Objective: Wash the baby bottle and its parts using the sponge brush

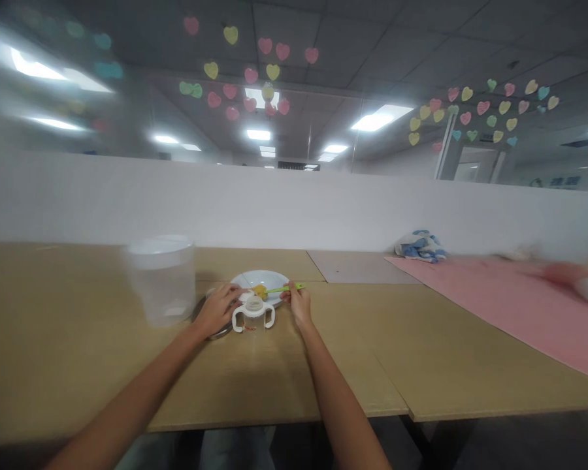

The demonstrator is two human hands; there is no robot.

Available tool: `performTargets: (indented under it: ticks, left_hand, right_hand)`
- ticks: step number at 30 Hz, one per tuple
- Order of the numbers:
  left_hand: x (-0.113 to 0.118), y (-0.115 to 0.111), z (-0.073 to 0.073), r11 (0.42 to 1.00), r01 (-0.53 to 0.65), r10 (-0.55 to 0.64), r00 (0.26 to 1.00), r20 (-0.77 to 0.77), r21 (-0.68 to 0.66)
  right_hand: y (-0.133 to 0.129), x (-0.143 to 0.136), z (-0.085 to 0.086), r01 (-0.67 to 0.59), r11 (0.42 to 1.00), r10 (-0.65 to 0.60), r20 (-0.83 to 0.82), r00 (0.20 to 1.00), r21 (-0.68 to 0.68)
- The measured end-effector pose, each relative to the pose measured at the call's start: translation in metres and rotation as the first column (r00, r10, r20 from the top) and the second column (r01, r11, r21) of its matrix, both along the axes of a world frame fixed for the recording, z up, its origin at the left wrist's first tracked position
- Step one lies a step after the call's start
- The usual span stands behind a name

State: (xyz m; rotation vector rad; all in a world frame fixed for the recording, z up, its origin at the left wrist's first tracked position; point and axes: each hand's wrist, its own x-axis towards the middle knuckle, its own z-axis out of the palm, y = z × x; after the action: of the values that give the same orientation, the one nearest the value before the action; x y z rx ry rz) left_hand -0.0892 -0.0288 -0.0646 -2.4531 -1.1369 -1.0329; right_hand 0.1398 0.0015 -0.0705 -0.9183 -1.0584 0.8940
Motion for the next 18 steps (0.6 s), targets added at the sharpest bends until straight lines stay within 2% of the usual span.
performTargets:
  ticks: [4, 10, 14, 18]
  left_hand:
    - [-0.0001, -0.0022, 0.0007, 0.999, -0.019, 0.019, 1.000, -0.012, 0.045]
    - [-0.0020, 0.0014, -0.0015, 0.989, -0.086, 0.071, 0.990, 0.123, 0.117]
    - [-0.0023, 0.0032, -0.0028, 0.989, -0.082, 0.064, 0.988, 0.143, 0.121]
    - [-0.0021, 0.0027, -0.0034, 0.992, -0.087, 0.074, 0.988, 0.137, 0.095]
  right_hand:
    - [0.0010, 0.0000, -0.0015, 0.081, 0.996, -0.082, 0.034, 0.996, 0.028]
    - [0.0001, 0.0064, -0.0004, 0.370, 0.923, -0.375, 0.030, 0.927, 0.101]
    - [-0.0003, 0.0086, 0.0010, 0.403, 0.907, -0.406, 0.004, 0.914, 0.119]
    - [-0.0027, 0.0070, 0.0035, 0.368, 0.919, -0.373, 0.007, 0.928, 0.140]
